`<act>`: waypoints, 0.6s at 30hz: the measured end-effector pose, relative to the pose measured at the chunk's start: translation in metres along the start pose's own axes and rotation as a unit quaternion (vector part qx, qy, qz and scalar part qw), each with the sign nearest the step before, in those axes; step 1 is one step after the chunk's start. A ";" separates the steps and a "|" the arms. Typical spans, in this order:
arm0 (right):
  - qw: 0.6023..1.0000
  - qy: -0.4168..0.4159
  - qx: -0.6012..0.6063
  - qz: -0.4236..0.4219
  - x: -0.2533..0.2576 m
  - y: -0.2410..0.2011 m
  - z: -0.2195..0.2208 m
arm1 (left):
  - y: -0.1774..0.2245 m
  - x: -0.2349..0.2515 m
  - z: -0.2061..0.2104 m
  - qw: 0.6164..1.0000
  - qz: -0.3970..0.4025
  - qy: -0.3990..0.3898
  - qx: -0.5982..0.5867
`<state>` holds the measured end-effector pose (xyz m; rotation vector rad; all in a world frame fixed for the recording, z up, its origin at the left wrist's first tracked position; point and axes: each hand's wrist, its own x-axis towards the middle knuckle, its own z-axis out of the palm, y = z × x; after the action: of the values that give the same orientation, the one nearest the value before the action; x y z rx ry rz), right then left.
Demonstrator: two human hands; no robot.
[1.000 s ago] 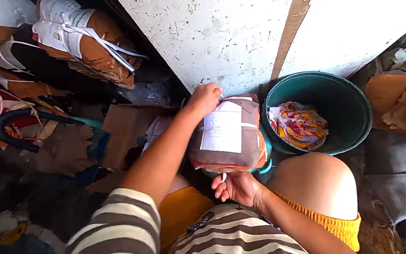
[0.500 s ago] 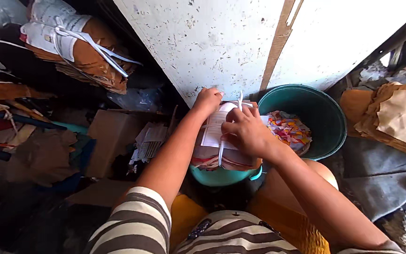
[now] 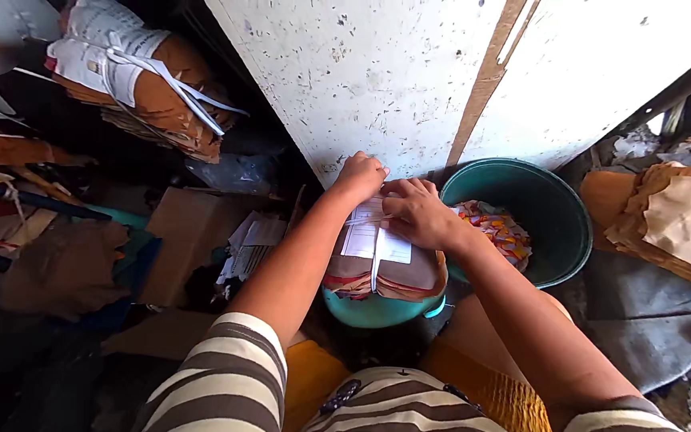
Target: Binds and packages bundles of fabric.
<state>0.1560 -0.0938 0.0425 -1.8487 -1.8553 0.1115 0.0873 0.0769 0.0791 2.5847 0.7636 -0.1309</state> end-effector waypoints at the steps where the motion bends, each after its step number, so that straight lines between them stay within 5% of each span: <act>1: 0.999 -0.016 0.023 0.018 0.002 0.001 0.001 | -0.004 0.003 0.002 1.000 0.005 0.008 0.003; 8: 0.991 -0.078 0.048 0.097 0.005 -0.002 -0.005 | -0.019 0.008 0.006 0.987 -0.045 0.004 -0.155; 11: 0.996 -0.069 0.015 0.053 0.011 -0.001 -0.005 | -0.018 0.012 0.003 0.995 -0.008 0.003 -0.098; 18: 0.981 -0.058 0.163 0.090 0.018 0.018 0.013 | -0.003 -0.004 -0.009 0.998 0.055 0.019 0.007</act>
<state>0.1683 -0.0719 0.0296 -1.8026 -1.6243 0.5642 0.0821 0.0813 0.0873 2.6414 0.6348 -0.0547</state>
